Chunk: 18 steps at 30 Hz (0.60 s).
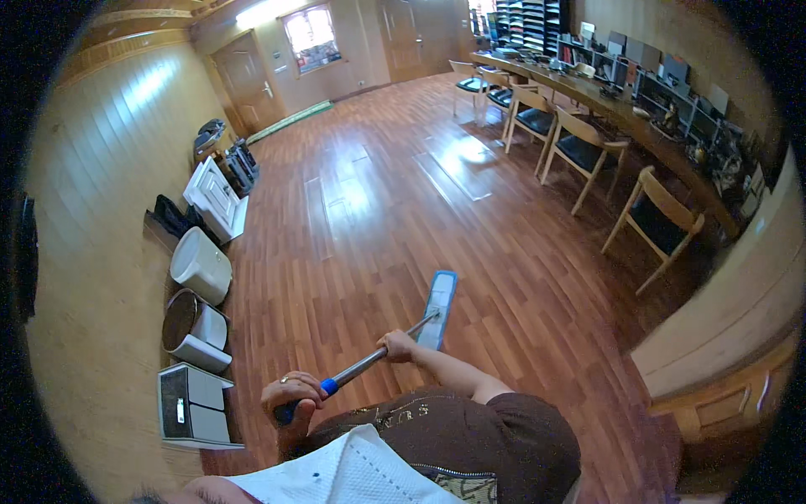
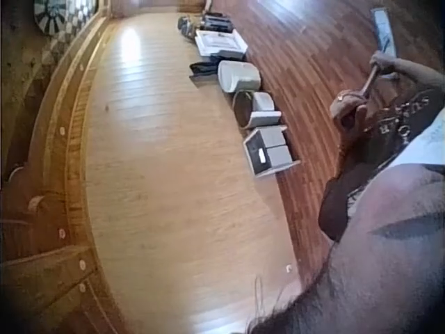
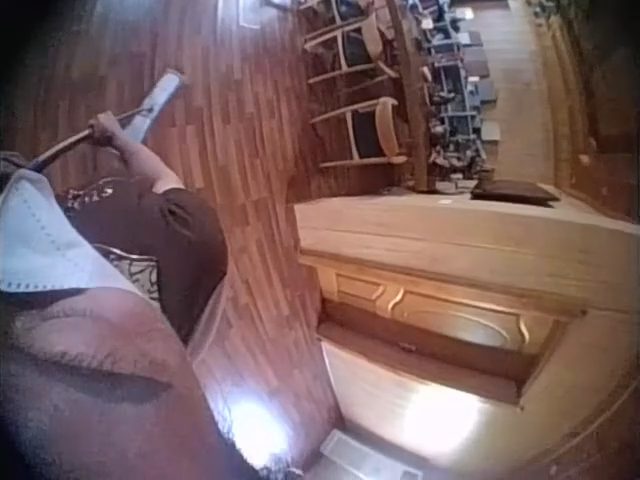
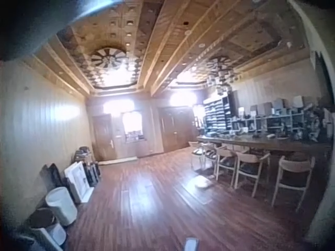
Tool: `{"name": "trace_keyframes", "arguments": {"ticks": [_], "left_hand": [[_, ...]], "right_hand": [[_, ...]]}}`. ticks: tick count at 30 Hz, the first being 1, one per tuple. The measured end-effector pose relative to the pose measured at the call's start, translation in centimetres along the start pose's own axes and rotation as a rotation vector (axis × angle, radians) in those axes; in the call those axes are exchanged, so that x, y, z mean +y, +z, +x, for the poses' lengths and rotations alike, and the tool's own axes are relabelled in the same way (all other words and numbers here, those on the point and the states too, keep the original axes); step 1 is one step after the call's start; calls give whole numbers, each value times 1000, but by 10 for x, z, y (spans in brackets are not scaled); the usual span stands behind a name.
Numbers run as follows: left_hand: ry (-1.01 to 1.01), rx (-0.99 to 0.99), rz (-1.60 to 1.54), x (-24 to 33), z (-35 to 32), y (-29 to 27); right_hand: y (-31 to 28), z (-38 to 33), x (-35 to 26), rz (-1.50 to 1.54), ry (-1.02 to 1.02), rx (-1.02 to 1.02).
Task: Mopping the wooden floor of a large room using a flat mop.
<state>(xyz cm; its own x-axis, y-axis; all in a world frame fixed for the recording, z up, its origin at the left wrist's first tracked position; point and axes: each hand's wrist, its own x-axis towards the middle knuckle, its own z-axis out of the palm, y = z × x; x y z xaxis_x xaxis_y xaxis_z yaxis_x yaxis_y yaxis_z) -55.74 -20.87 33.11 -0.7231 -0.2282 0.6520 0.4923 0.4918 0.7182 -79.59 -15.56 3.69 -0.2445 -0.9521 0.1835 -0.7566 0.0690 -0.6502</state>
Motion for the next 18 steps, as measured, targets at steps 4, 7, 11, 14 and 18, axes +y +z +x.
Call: {"name": "trace_keyframes", "arguments": {"ticks": [4, 7, 11, 14, 18], "left_hand": [[-95, -31, -103, 1, -23, -13], [-181, -7, -204, 0, -32, -17], [-201, -84, -302, -5, -45, -17], [-196, -206, -353, -8, -34, -7], [-195, -324, -485, -24, -35, 1]], "right_hand": [[3, -31, -3, -52, 81, 20], [-5, -53, -13, -55, 158, 49], [9, -100, -16, -113, 224, 141], [8, -132, -9, -158, 342, 236], [7, -168, -10, -201, 467, 242]]}}
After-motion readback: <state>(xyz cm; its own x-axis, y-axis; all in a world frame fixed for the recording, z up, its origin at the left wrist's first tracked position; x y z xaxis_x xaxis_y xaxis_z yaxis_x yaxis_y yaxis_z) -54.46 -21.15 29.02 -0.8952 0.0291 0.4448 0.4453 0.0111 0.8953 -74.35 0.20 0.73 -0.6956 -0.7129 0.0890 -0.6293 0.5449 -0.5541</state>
